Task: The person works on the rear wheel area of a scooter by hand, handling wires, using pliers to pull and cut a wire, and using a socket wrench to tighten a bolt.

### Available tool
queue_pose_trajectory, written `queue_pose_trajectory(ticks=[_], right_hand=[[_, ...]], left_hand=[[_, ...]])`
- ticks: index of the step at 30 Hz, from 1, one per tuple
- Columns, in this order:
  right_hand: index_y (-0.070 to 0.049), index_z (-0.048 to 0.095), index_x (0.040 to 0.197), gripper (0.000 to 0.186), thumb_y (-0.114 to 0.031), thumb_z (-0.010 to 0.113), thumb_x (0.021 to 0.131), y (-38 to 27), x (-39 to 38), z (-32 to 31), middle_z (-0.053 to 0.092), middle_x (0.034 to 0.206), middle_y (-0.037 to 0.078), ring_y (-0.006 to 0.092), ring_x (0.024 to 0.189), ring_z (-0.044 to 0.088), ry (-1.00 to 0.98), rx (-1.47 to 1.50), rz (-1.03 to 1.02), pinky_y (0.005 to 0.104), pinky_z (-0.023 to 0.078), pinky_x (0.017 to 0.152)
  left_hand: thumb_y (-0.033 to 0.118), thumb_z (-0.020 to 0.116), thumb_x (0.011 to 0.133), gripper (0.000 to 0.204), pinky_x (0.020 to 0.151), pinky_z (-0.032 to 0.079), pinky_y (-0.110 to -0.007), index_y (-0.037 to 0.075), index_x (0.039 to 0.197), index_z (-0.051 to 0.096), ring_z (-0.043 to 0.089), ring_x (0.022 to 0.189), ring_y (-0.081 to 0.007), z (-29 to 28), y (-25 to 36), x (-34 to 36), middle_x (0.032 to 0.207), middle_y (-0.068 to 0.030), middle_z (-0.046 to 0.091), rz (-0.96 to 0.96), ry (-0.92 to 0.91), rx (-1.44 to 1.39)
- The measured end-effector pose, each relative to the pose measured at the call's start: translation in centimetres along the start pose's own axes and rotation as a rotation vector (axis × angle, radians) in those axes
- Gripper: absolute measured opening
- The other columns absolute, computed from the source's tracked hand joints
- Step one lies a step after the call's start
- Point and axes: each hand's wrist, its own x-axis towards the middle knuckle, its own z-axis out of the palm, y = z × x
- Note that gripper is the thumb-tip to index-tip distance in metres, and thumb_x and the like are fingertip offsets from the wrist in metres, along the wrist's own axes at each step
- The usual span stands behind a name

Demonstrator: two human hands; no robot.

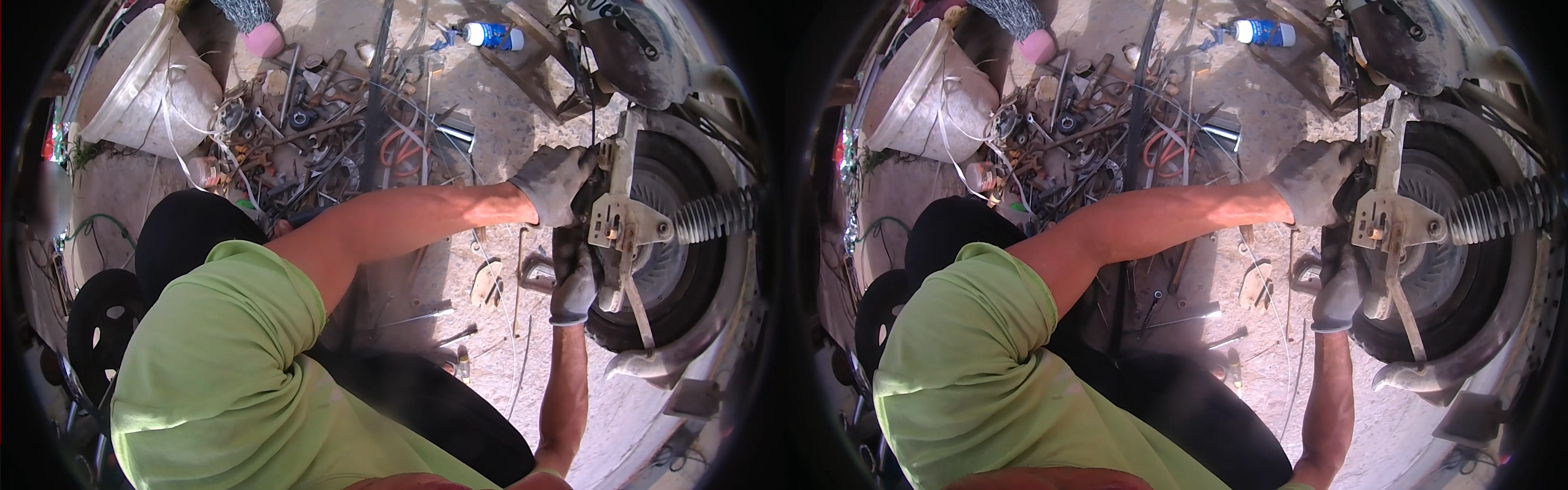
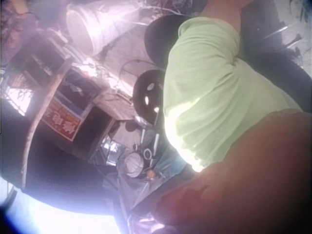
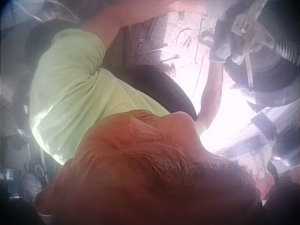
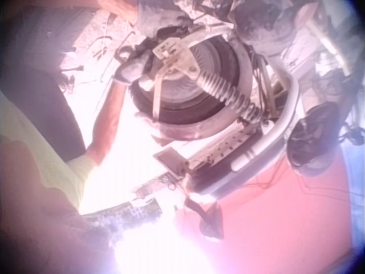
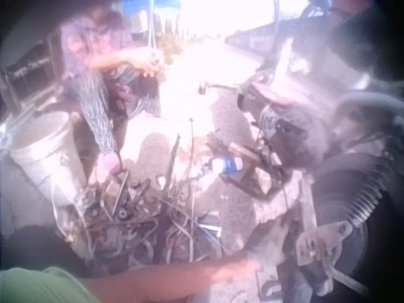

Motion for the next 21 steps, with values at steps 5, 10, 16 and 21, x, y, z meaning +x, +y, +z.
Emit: queue_pose_trajectory(ticks=[5,10,16,21], right_hand=[[0.001,0.069,0.11,0.031,-0.02,0.047,0.105,1.2,-0.3,0.2,0.057,0.077,-0.003,0.0058,0.059,0.044,-0.023,0.19,0.151,0.0205,0.032,0.054],[-0.001,0.065,0.102,0.031,-0.026,0.046,0.105,-0.7,-0.7,0.0,0.048,0.078,-0.003,0.006,0.063,0.042,0.064,0.522,0.57,0.0222,0.032,0.053],[-0.007,0.064,0.094,0.024,-0.025,0.051,0.104,-0.9,-0.7,0.1,0.049,0.072,-0.005,0.0042,0.059,0.04,-0.007,0.454,0.524,0.021,0.032,0.053],[-0.002,0.068,0.107,0.027,-0.025,0.054,0.106,-1.4,-1.4,-0.2,0.059,0.076,0.0,0.0059,0.061,0.047,-0.164,0.449,0.477,0.0212,0.038,0.056]], left_hand=[[0.034,0.083,0.063,0.1,0.094,0.052,-0.047,0.0,0.147,0.044,0.06,0.11,-0.0407,-0.2,-0.6,0.1,0.133,-0.0253,0.049,-0.014,-0.048,-0.002],[0.03,0.083,0.062,0.088,0.089,0.052,-0.046,-0.002,0.139,0.052,0.06,0.105,-0.0404,-0.8,-0.4,1.2,0.122,-0.0247,0.052,0.074,-0.075,0.055],[0.025,0.089,0.06,0.099,0.091,0.054,-0.048,0.0,0.144,0.044,0.058,0.11,-0.0435,2.6,-1.8,0.9,0.132,-0.0261,0.04,0.013,-0.068,-0.072],[0.028,0.089,0.062,0.097,0.093,0.055,-0.047,0.002,0.145,0.046,0.06,0.113,-0.0423,3.1,-2.2,0.7,0.136,-0.0254,0.04,-0.034,-0.13,-0.008]])
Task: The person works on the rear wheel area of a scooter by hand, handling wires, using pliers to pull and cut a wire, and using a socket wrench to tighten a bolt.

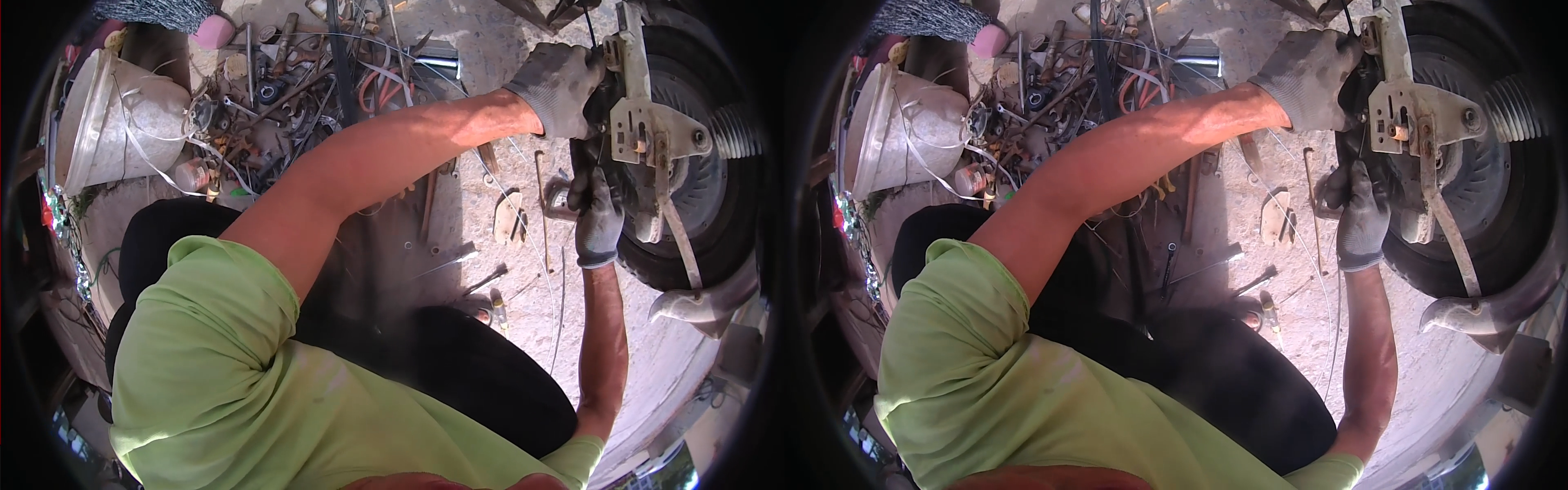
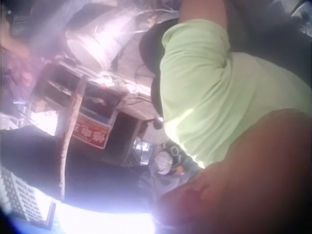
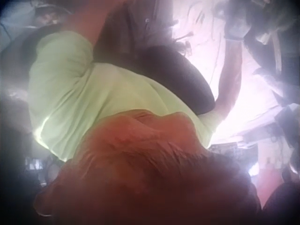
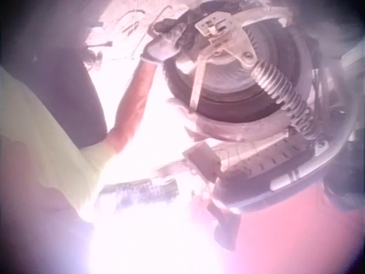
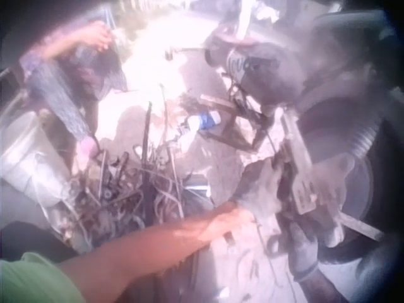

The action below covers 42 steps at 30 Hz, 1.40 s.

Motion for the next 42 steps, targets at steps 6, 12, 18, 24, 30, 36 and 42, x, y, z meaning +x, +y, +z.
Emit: queue_pose_trajectory(ticks=[6,12,18,24,30,36,42], right_hand=[[0.007,0.057,0.135,0.043,-0.019,0.064,0.101,0.1,-2.4,-0.2,0.072,0.097,0.01,0.0127,0.088,0.065,-0.304,-0.023,0.069,0.0259,0.051,0.08],[-0.001,0.065,0.13,0.039,-0.017,0.07,0.095,5.2,-6.3,-2.5,0.074,0.103,0.006,0.0112,0.094,0.066,-0.62,-0.479,0.428,0.0261,0.052,0.082],[-0.003,0.066,0.128,0.039,-0.021,0.07,0.094,6.7,-7.5,-4.2,0.075,0.105,0.009,0.014,0.093,0.068,-0.633,-0.596,0.564,0.0281,0.053,0.081],[-0.004,0.068,0.127,0.039,-0.024,0.071,0.093,6.1,-7.1,-3.0,0.074,0.101,0.01,0.0126,0.086,0.066,-0.654,-0.657,0.436,0.0286,0.053,0.077],[-0.007,0.068,0.128,0.043,-0.033,0.069,0.093,5.0,-6.2,3.8,0.075,0.108,0.014,0.0244,0.094,0.073,-0.878,-0.739,0.338,0.0343,0.055,0.087],[-0.006,0.061,0.133,0.053,-0.038,0.067,0.091,1.5,-4.5,11.9,0.071,0.117,0.013,0.0308,0.106,0.069,-1.062,-1.008,0.068,0.0402,0.054,0.094],[-0.006,0.061,0.127,0.054,-0.039,0.073,0.085,5.1,-4.1,18.0,0.066,0.12,0.018,0.0378,0.107,0.066,-0.767,-0.983,-0.126,0.0476,0.053,0.092]], left_hand=[[0.041,0.087,0.061,0.087,0.086,0.056,-0.049,0.005,0.135,0.059,0.064,0.105,-0.0377,-0.8,0.5,-0.6,0.122,-0.0225,0.055,0.119,0.241,0.295],[0.046,0.084,0.068,0.088,0.092,0.052,-0.048,0.005,0.141,0.055,0.061,0.108,-0.0376,-2.0,0.7,-0.5,0.121,-0.0217,0.055,0.113,0.102,0.168],[0.042,0.088,0.061,0.09,0.088,0.054,-0.048,0.007,0.137,0.055,0.063,0.105,-0.0373,-1.8,0.5,-0.3,0.119,-0.0213,0.056,0.136,0.178,0.196],[0.065,0.072,0.076,0.099,0.101,0.047,-0.05,0.004,0.149,0.046,0.056,0.121,-0.042,-2.0,0.9,-0.3,0.136,-0.0244,0.05,0.026,-0.021,0.2],[0.042,0.081,0.071,0.109,0.108,0.045,-0.051,0.007,0.16,0.026,0.045,0.138,-0.0481,-1.7,0.5,-0.2,0.159,-0.0319,0.019,-0.005,-0.124,0.046],[0.038,0.083,0.061,0.092,0.087,0.052,-0.049,-0.001,0.14,0.053,0.059,0.101,-0.0407,-2.6,0.4,-0.4,0.116,-0.0242,0.053,0.195,0.138,0.128],[0.037,0.084,0.062,0.091,0.087,0.052,-0.049,-0.001,0.139,0.054,0.06,0.102,-0.0414,-2.4,0.3,-0.4,0.118,-0.0245,0.054,0.169,0.115,0.118]])
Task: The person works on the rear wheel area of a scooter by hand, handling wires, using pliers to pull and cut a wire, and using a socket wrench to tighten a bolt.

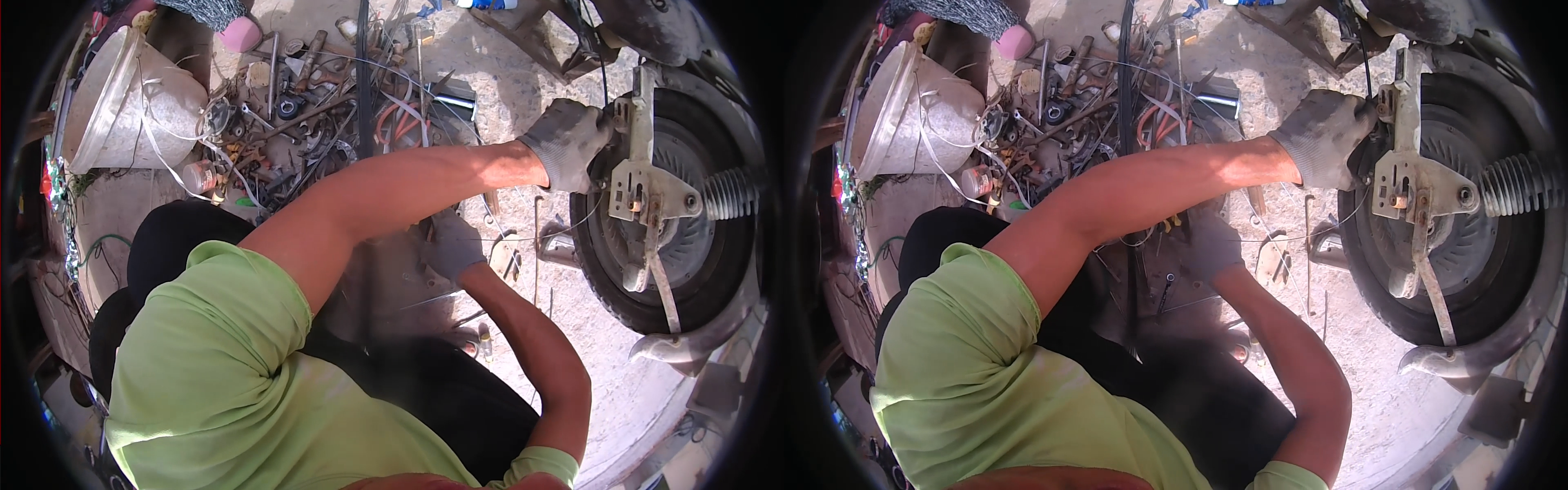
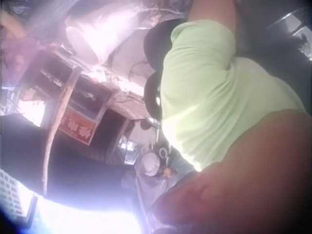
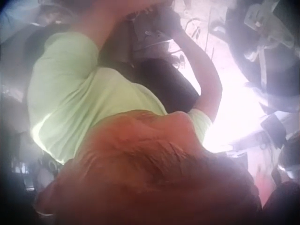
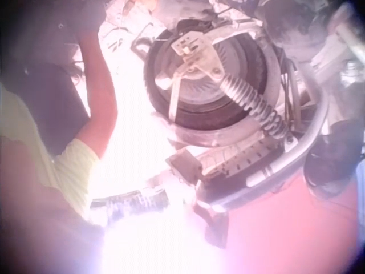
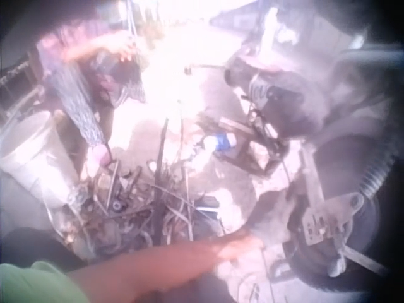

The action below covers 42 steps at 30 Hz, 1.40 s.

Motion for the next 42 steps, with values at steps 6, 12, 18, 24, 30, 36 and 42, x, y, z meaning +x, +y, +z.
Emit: queue_pose_trajectory(ticks=[6,12,18,24,30,36,42], right_hand=[[-0.01,0.06,0.131,0.057,-0.037,0.076,0.083,1.2,2.8,3.7,0.066,0.123,0.02,0.0387,0.109,0.066,0.144,0.044,-0.003,0.0497,0.053,0.091],[-0.012,0.065,0.129,0.053,-0.037,0.076,0.083,2.2,3.8,4.9,0.066,0.129,0.019,0.0378,0.111,0.066,0.009,0.113,0.155,0.048,0.053,0.093],[-0.012,0.067,0.129,0.054,-0.04,0.076,0.084,0.8,0.9,4.4,0.072,0.113,0.017,0.0349,0.104,0.069,0.073,0.298,0.018,0.044,0.054,0.091],[-0.012,0.065,0.134,0.044,-0.029,0.068,0.092,-0.2,-5.9,-1.5,0.074,0.101,0.014,0.0246,0.088,0.072,-0.304,0.278,0.173,0.0373,0.056,0.079],[-0.007,0.067,0.13,0.036,-0.012,0.067,0.094,3.9,-12.7,-4.3,0.075,0.1,0.007,0.0127,0.091,0.068,-0.504,0.894,0.189,0.0283,0.055,0.083],[-0.005,0.073,0.097,0.012,-0.014,0.071,0.09,5.3,-14.5,-3.5,0.071,0.088,0.007,0.0156,0.076,0.067,0.103,0.314,0.106,0.0313,0.056,0.075],[-0.002,0.06,0.135,0.052,0.001,0.068,0.083,5.2,-14.8,-7.4,0.068,0.083,0.008,0.0142,0.068,0.063,0.373,0.33,0.093,0.0289,0.053,0.061]], left_hand=[[0.041,0.085,0.064,0.101,0.095,0.052,-0.049,0.003,0.148,0.044,0.056,0.118,-0.0447,0.4,0.1,-0.1,0.14,-0.0271,0.044,-0.06,-0.077,-0.073],[0.044,0.084,0.067,0.104,0.101,0.05,-0.051,0.004,0.152,0.041,0.055,0.121,-0.0461,1.2,-0.3,-0.6,0.144,-0.0296,0.043,-0.026,-0.027,0.019],[0.042,0.085,0.065,0.096,0.097,0.05,-0.049,-0.001,0.144,0.05,0.058,0.115,-0.0418,0.7,-0.2,-0.4,0.128,-0.0261,0.053,-0.03,0.047,0.001],[0.04,0.085,0.064,0.097,0.092,0.051,-0.049,-0.001,0.144,0.049,0.059,0.108,-0.0393,-0.6,0.4,0.0,0.121,-0.0235,0.054,0.005,-0.03,-0.004],[0.041,0.085,0.065,0.1,0.095,0.05,-0.048,0.0,0.148,0.045,0.057,0.114,-0.0408,-1.6,0.4,0.0,0.129,-0.0252,0.05,-0.076,-0.147,-0.022],[0.042,0.087,0.067,0.107,0.104,0.048,-0.049,0.003,0.153,0.037,0.052,0.127,-0.0461,-0.2,0.3,0.0,0.145,-0.0288,0.041,-0.091,-0.197,-0.034],[0.034,0.09,0.067,0.119,0.111,0.044,-0.054,0.009,0.161,0.022,0.042,0.137,-0.0524,1.1,-0.4,-0.2,0.156,-0.032,0.02,-0.157,-0.24,-0.202]])
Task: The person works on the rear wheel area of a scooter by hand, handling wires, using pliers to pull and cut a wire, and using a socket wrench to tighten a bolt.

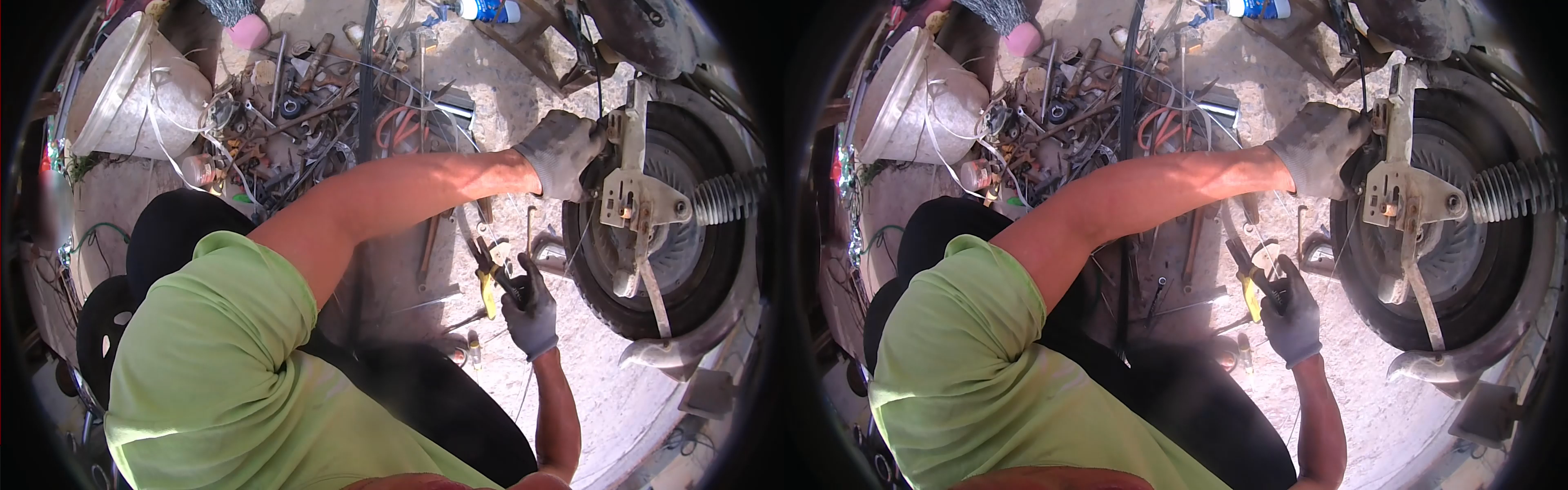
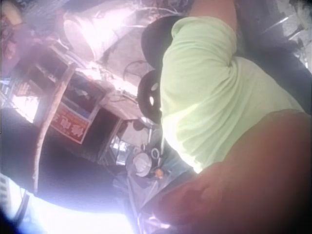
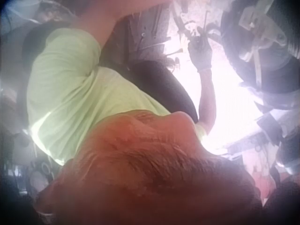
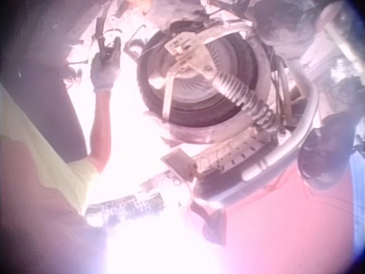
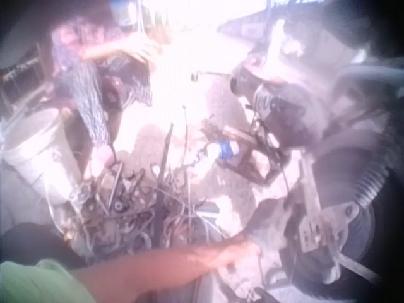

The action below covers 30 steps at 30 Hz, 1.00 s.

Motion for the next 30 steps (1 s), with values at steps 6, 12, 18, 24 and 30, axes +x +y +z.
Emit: queue_pose_trajectory(ticks=[6,12,18,24,30], right_hand=[[0.006,0.069,0.115,0.029,-0.009,0.071,0.09,5.4,-1.0,-1.1,0.072,0.087,0.005,0.0088,0.065,0.058,-0.134,0.235,0.354,0.0271,0.048,0.059],[0.004,0.07,0.105,0.024,-0.018,0.072,0.096,5.1,-1.2,-3.2,0.066,0.123,0.012,0.0193,0.12,0.061,-0.165,0.679,0.398,0.0329,0.046,0.104],[-0.002,0.056,0.137,0.069,-0.03,0.083,0.08,1.3,0.3,-2.3,0.045,0.154,0.02,0.0391,0.148,0.037,-0.328,1.31,0.018,0.0569,0.019,0.125],[-0.008,0.039,0.153,0.092,-0.023,0.083,0.073,-1.0,1.4,-2.3,0.043,0.155,0.019,0.0393,0.145,0.04,-0.268,1.405,0.07,0.0591,0.028,0.122],[0.001,0.053,0.133,0.057,-0.002,0.058,0.077,0.1,0.4,-1.8,0.065,0.122,0.013,0.0248,0.102,0.068,-0.017,1.335,0.27,0.0412,0.059,0.088]], left_hand=[[0.044,0.086,0.067,0.112,0.106,0.047,-0.051,0.008,0.158,0.031,0.052,0.126,-0.0448,-0.3,0.7,-0.3,0.149,-0.027,0.035,0.034,0.089,0.201],[0.046,0.085,0.068,0.103,0.104,0.048,-0.052,0.008,0.153,0.041,0.053,0.124,-0.0434,-1.0,1.0,-0.6,0.146,-0.0258,0.041,0.065,0.132,0.228],[0.048,0.086,0.067,0.106,0.105,0.049,-0.052,0.007,0.154,0.039,0.05,0.13,-0.0464,-1.3,1.3,-0.5,0.151,-0.027,0.038,0.021,0.058,0.203],[0.045,0.089,0.064,0.111,0.105,0.049,-0.051,0.007,0.155,0.037,0.05,0.131,-0.0467,1.5,-1.1,0.4,0.148,-0.0285,0.04,0.091,0.154,0.196],[0.041,0.089,0.066,0.111,0.105,0.049,-0.051,0.006,0.156,0.034,0.052,0.129,-0.0475,0.6,0.2,-0.3,0.149,-0.0294,0.035,0.038,0.116,0.088]])
